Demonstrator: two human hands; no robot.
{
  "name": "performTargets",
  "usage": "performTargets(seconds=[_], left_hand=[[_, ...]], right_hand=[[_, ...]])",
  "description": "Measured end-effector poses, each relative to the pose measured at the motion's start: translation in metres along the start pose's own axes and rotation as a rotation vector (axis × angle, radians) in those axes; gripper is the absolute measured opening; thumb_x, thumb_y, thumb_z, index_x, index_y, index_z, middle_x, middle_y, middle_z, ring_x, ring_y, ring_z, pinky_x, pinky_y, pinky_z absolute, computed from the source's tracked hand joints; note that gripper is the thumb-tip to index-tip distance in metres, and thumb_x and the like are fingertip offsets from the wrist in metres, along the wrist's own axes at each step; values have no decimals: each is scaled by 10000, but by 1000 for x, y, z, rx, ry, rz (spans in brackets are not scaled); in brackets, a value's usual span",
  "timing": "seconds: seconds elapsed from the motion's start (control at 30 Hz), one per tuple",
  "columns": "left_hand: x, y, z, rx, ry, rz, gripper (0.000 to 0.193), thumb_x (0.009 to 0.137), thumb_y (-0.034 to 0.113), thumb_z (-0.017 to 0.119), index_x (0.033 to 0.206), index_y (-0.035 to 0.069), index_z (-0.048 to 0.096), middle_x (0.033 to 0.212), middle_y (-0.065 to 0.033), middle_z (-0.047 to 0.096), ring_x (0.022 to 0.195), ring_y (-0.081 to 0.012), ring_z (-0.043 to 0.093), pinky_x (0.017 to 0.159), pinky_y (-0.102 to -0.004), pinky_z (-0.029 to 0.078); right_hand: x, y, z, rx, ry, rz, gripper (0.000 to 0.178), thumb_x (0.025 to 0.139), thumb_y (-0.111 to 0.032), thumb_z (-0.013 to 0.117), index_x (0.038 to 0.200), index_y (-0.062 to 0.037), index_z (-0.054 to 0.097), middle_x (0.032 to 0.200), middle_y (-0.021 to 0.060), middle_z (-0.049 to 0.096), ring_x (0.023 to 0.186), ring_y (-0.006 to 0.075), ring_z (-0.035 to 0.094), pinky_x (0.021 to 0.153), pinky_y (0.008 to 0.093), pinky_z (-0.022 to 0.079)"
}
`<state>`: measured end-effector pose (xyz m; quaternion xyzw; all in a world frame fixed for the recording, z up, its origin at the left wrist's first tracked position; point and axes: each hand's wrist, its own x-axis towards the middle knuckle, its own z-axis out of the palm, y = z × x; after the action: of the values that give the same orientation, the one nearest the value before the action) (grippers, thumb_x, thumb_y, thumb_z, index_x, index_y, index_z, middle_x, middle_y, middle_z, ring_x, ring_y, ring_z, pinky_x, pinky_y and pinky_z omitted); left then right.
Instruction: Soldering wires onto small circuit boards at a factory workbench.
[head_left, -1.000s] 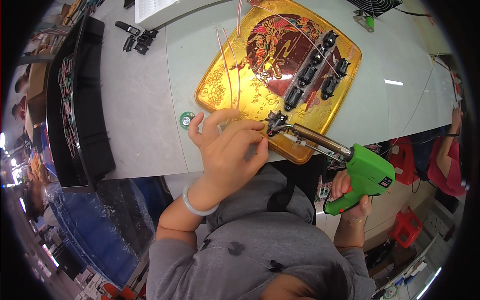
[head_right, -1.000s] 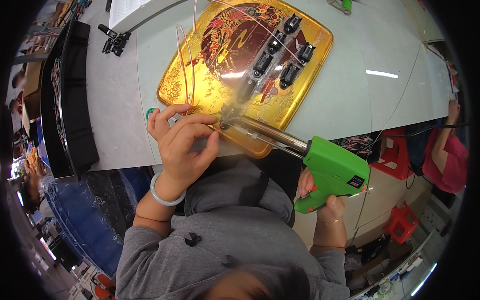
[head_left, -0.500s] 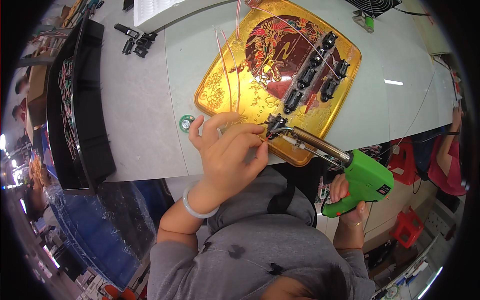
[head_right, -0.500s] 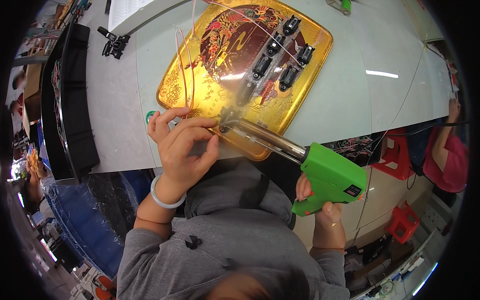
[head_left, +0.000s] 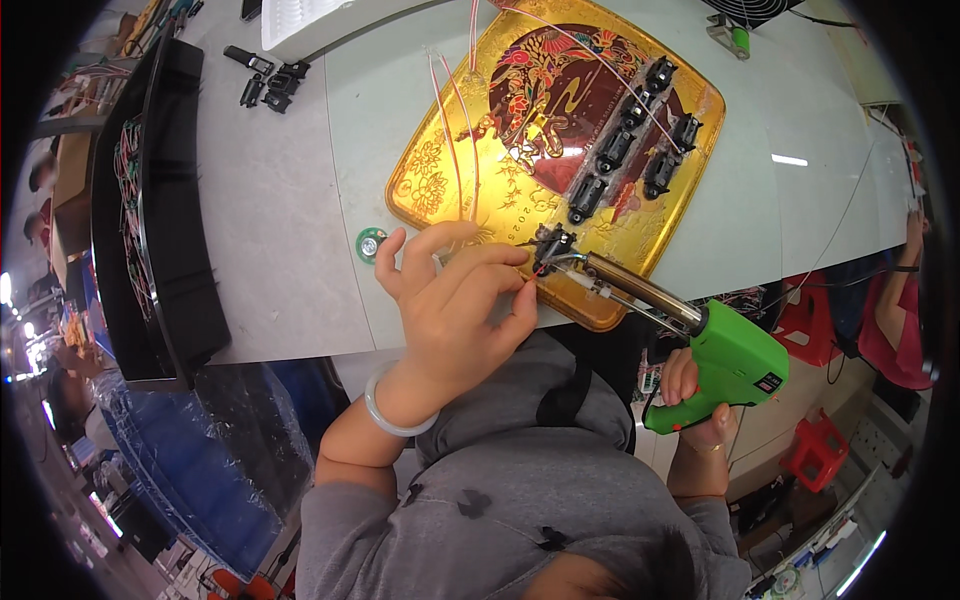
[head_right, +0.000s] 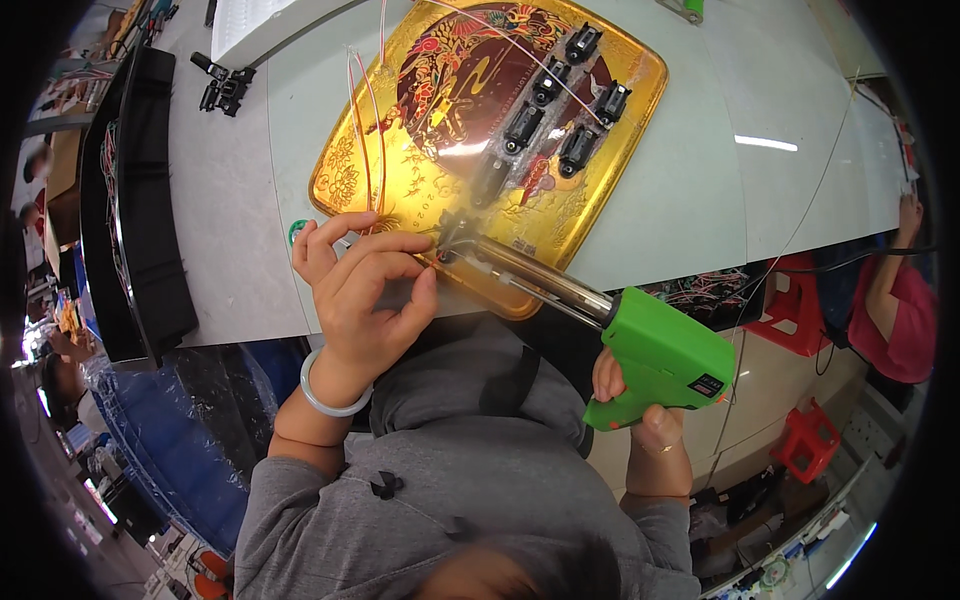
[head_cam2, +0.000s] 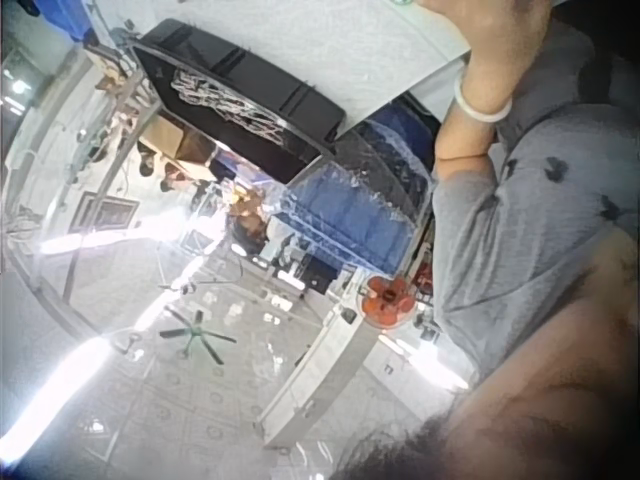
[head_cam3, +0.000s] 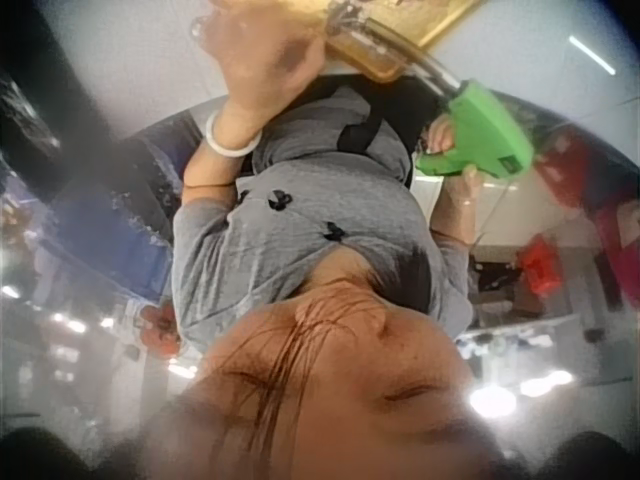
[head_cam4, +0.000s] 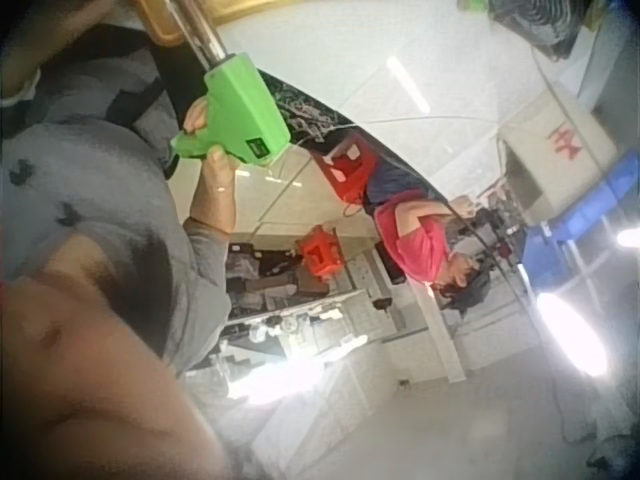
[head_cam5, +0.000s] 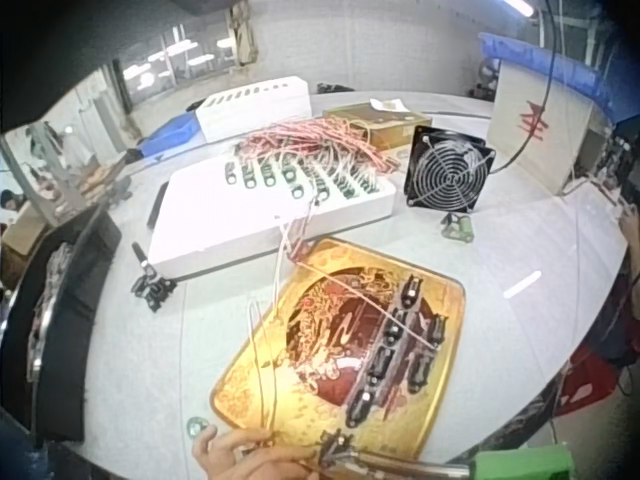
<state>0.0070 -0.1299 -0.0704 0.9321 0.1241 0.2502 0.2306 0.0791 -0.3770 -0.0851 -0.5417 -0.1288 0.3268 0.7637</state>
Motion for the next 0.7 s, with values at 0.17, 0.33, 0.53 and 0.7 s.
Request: performTargets(seconds=[0.17,0.33,0.53,0.7], left_hand=[[1,0,-1,12,-6,-3,128,595,87,663,605,137,546,808,52,633,955,-223,499,903,-395,219],[0,0,0,10,1,1,127,591,85,661,603,137,546,806,55,633,955,-222,500,898,-391,226],[0,-2,3,-19,23,17,161,579,91,673,634,139,529,795,66,600,933,-203,496,906,-399,195],[0,-1,1,-3,16,11,145,582,85,667,617,137,536,801,60,615,943,-213,499,902,-396,212]], right_hand=[[-3,3,-10,61,-38,23,534,687,-514,607,786,-2,491,654,64,479,585,165,481,511,264,386],[1,1,2,-3,-5,16,492,715,-546,548,676,-64,453,599,27,403,532,111,372,471,220,306],[-4,5,-1,-30,11,7,493,715,-549,549,674,-68,453,603,27,404,535,110,373,470,223,302],[-9,10,-13,-5,-94,-10,539,669,-535,623,805,-23,523,700,40,493,615,158,489,515,250,373]])
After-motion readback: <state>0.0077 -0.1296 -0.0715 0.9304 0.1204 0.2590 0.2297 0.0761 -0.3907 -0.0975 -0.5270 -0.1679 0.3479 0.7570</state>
